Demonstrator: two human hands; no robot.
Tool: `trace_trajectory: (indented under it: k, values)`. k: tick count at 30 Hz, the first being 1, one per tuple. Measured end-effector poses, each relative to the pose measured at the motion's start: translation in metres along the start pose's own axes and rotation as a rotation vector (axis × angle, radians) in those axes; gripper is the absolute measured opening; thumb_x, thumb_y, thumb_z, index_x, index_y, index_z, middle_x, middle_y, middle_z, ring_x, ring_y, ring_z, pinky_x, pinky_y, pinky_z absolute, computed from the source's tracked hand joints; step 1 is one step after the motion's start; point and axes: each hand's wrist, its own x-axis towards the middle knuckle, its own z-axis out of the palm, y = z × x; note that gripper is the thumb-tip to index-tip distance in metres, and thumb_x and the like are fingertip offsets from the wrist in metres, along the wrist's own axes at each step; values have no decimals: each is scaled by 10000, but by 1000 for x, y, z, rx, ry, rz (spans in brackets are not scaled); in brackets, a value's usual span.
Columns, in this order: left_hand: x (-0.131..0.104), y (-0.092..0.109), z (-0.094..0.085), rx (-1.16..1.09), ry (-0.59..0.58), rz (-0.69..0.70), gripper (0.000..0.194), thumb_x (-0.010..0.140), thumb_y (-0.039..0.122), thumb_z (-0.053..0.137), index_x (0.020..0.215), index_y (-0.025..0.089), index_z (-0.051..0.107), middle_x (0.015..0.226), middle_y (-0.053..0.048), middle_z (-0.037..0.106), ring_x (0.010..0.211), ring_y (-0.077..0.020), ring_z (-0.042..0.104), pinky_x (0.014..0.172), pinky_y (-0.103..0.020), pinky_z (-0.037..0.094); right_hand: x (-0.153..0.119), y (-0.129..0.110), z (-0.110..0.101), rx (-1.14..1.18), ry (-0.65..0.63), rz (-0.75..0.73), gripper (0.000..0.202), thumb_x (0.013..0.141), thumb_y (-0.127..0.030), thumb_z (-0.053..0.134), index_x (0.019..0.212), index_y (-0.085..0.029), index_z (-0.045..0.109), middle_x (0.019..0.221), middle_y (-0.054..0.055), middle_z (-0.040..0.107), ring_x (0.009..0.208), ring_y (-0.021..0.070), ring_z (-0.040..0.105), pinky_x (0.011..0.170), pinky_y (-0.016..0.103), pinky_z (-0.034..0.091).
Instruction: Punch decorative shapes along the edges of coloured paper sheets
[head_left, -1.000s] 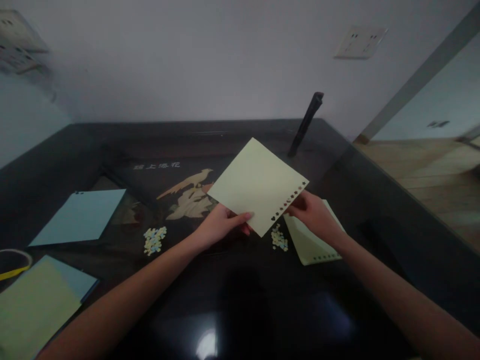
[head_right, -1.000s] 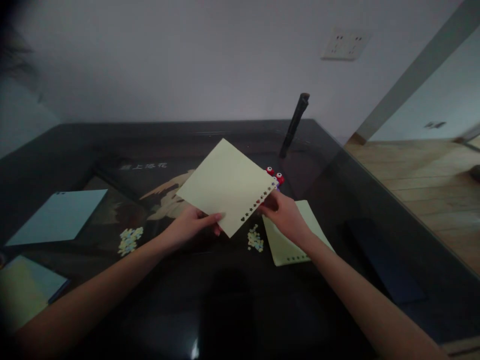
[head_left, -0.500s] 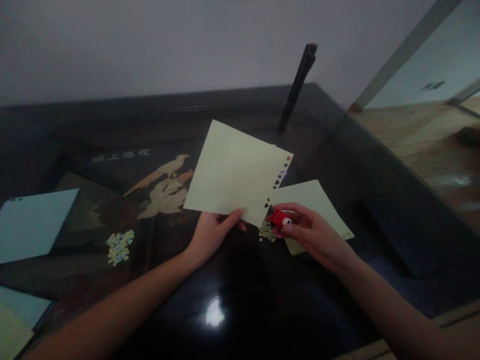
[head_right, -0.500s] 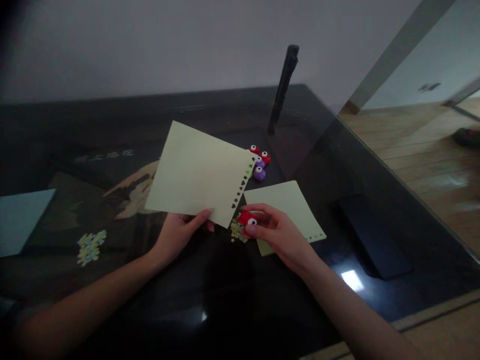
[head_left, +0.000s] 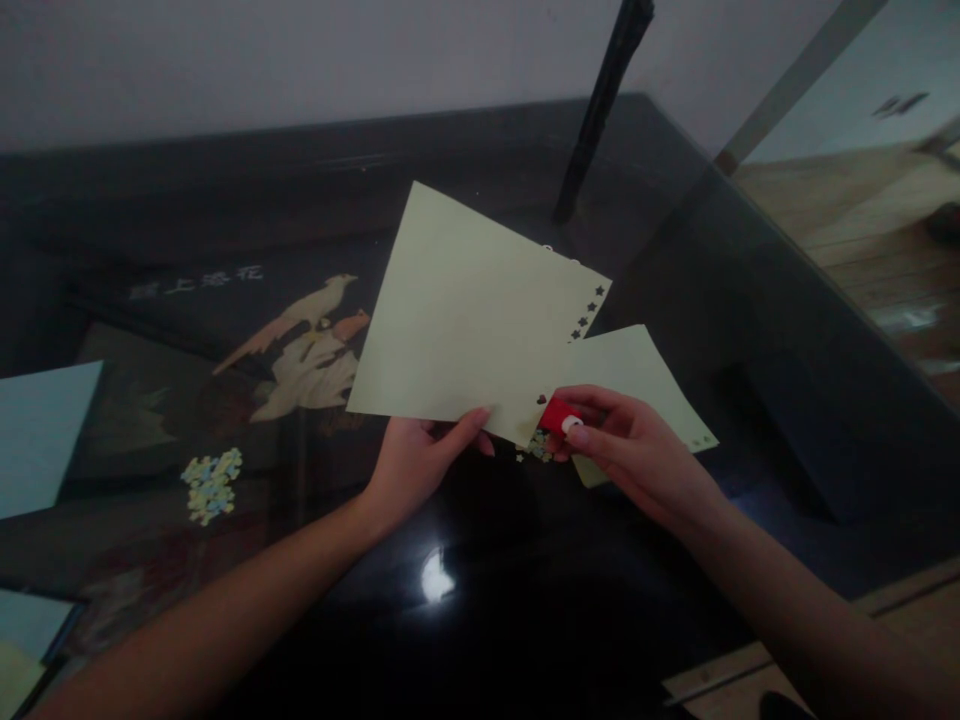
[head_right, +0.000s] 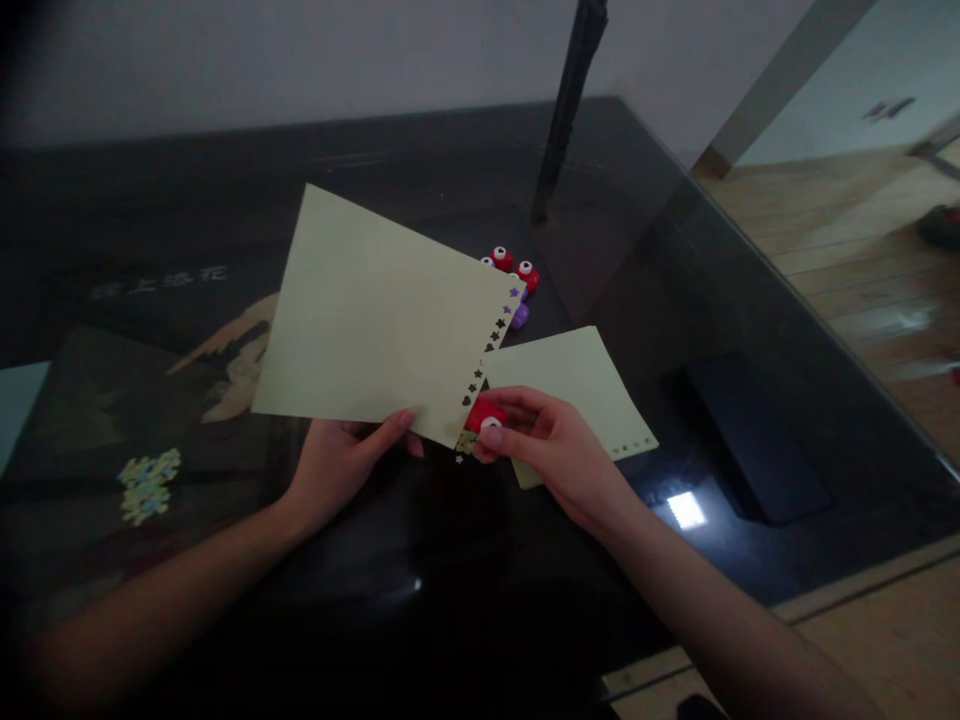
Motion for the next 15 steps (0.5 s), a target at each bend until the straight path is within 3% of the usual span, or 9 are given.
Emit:
trace_trajectory:
  k: [8,15]
  values:
    - [-3,4,1,106,-12,49,279,799,260,585,530,201,630,597,-16,707,666,-168,668,824,-306,526,-1,0,4,-59,25,-32,333,619,-238,809,923,-206,679,871,30,725,673,118,627,643,274,525]
    - [-6,6,1,137,-27,40,294,811,258,568,532,206,645,613,-16,713,668,-173,666,822,-314,525,-1,5,2,-78,34,-86,345,623,-235,811,939,-224,674,927,26,729,790,136,657,724,283,530]
